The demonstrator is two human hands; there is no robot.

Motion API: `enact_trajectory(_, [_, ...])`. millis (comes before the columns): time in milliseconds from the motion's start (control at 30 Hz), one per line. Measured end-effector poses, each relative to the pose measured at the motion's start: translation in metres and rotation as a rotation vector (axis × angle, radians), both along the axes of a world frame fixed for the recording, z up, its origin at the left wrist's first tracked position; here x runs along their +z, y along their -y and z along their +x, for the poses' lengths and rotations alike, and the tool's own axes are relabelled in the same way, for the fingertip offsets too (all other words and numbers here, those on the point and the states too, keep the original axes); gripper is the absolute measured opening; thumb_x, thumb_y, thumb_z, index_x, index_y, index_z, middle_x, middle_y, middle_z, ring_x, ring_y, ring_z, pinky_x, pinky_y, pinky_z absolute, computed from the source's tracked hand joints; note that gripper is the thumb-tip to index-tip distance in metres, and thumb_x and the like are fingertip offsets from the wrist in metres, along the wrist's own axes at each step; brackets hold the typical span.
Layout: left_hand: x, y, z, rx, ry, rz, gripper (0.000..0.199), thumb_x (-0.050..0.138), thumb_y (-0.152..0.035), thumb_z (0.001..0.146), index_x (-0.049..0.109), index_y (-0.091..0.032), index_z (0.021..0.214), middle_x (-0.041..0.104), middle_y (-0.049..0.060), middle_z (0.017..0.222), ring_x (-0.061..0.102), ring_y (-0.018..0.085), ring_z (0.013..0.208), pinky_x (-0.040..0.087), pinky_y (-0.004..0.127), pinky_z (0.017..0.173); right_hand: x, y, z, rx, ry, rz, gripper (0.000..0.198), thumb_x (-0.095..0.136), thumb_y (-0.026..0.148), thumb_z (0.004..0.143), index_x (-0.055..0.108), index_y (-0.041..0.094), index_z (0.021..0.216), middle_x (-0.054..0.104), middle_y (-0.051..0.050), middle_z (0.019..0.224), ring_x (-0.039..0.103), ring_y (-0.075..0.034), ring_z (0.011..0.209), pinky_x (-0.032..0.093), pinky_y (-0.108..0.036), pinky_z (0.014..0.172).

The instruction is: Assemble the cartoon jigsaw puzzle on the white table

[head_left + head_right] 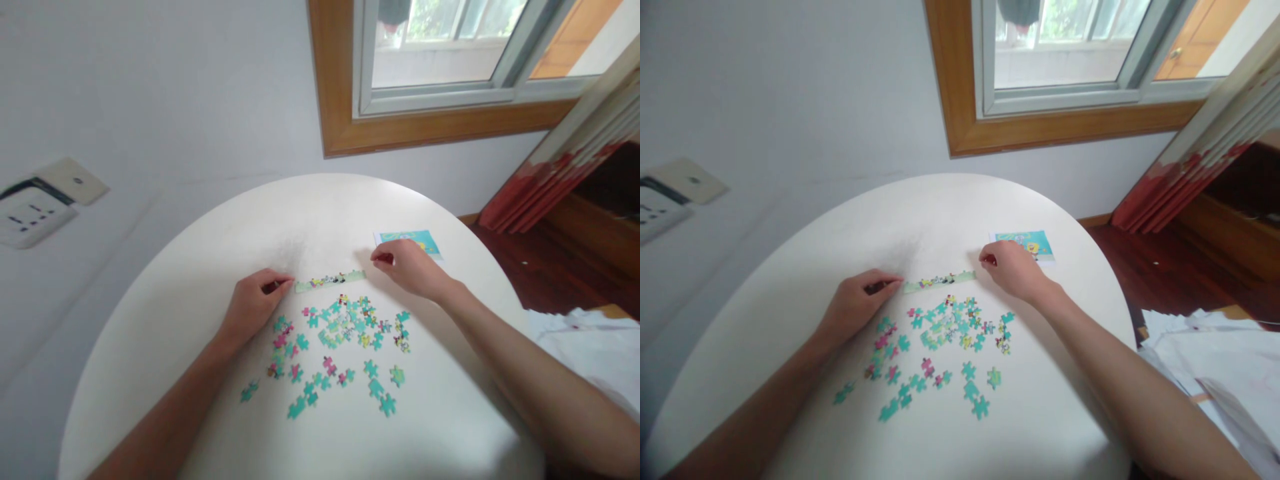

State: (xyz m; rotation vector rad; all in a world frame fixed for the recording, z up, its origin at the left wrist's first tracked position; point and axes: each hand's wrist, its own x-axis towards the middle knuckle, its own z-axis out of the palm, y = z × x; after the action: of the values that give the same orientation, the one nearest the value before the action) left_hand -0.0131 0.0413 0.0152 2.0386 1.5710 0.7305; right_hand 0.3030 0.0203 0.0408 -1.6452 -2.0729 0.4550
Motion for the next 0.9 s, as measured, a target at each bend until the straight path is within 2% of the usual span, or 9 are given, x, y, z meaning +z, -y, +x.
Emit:
enact_trajectory(167, [-0.001, -0.001, -0.001, -0.011, 0.011, 0.025, 0.028, 0.062, -0.043, 0.08, 0.077, -0.02, 0.087, 0.074, 0.004, 0.083, 0.064, 0.02, 0.074, 0.048, 0.031, 0.07, 0.025, 0.012, 0.001, 0.022, -0.043, 0.017, 0.017, 0.058, 0.017, 0.083, 0.075, 0.019, 0.088, 0.074, -0.006, 0.082, 0.063, -0.017, 0.072, 0.044, -0.031, 0.067])
enact_trajectory(300, [-0.004, -0.002, -0.003, -0.024, 0.021, 0.036, 0.027, 0.061, -0.041, 0.081, 0.077, -0.019, 0.088, 0.074, 0.004, 0.082, 0.063, 0.019, 0.072, 0.047, 0.03, 0.069, 0.043, 0.035, 0.001, 0.041, 0.071, -0.035, 0.018, 0.06, 0.014, 0.084, 0.075, 0.021, 0.091, 0.075, -0.005, 0.088, 0.064, -0.019, 0.079, 0.045, -0.033, 0.072])
enact_trajectory(433, [-0.005, -0.003, -0.003, -0.033, 0.016, 0.047, 0.028, 0.061, -0.04, 0.081, 0.078, -0.019, 0.088, 0.074, 0.004, 0.081, 0.062, 0.019, 0.071, 0.045, 0.029, 0.068, 0.031, 0.062, 0.013, 0.114, 0.216, -0.164, 0.017, 0.061, 0.015, 0.084, 0.075, 0.021, 0.093, 0.074, -0.006, 0.088, 0.065, -0.022, 0.081, 0.046, -0.035, 0.074])
enact_trajectory(567, [-0.005, -0.003, -0.002, -0.049, 0.016, 0.061, 0.028, 0.061, -0.04, 0.081, 0.078, -0.019, 0.087, 0.074, 0.004, 0.082, 0.061, 0.018, 0.071, 0.046, 0.029, 0.069, 0.012, 0.08, 0.023, 0.122, 0.193, -0.243, 0.015, 0.066, 0.02, 0.081, 0.073, 0.022, 0.094, 0.073, -0.007, 0.093, 0.065, -0.021, 0.081, 0.045, -0.034, 0.072])
enact_trajectory(767, [-0.002, -0.002, -0.001, -0.037, 0.017, 0.057, 0.029, 0.061, -0.042, 0.079, 0.078, -0.019, 0.086, 0.074, 0.005, 0.081, 0.061, 0.019, 0.07, 0.047, 0.029, 0.069, -0.002, 0.084, 0.021, 0.086, 0.155, -0.236, 0.011, 0.06, 0.011, 0.079, 0.068, 0.019, 0.083, 0.068, -0.006, 0.092, 0.06, -0.018, 0.076, 0.042, -0.03, 0.069])
enact_trajectory(900, [-0.003, -0.002, -0.001, -0.043, 0.015, 0.049, 0.033, 0.06, -0.044, 0.079, 0.078, -0.018, 0.087, 0.074, 0.005, 0.08, 0.062, 0.019, 0.07, 0.045, 0.03, 0.069, -0.008, 0.083, 0.023, 0.118, 0.133, -0.247, 0.008, 0.058, 0.012, 0.08, 0.063, 0.018, 0.083, 0.065, -0.007, 0.092, 0.058, -0.016, 0.076, 0.041, -0.028, 0.068])
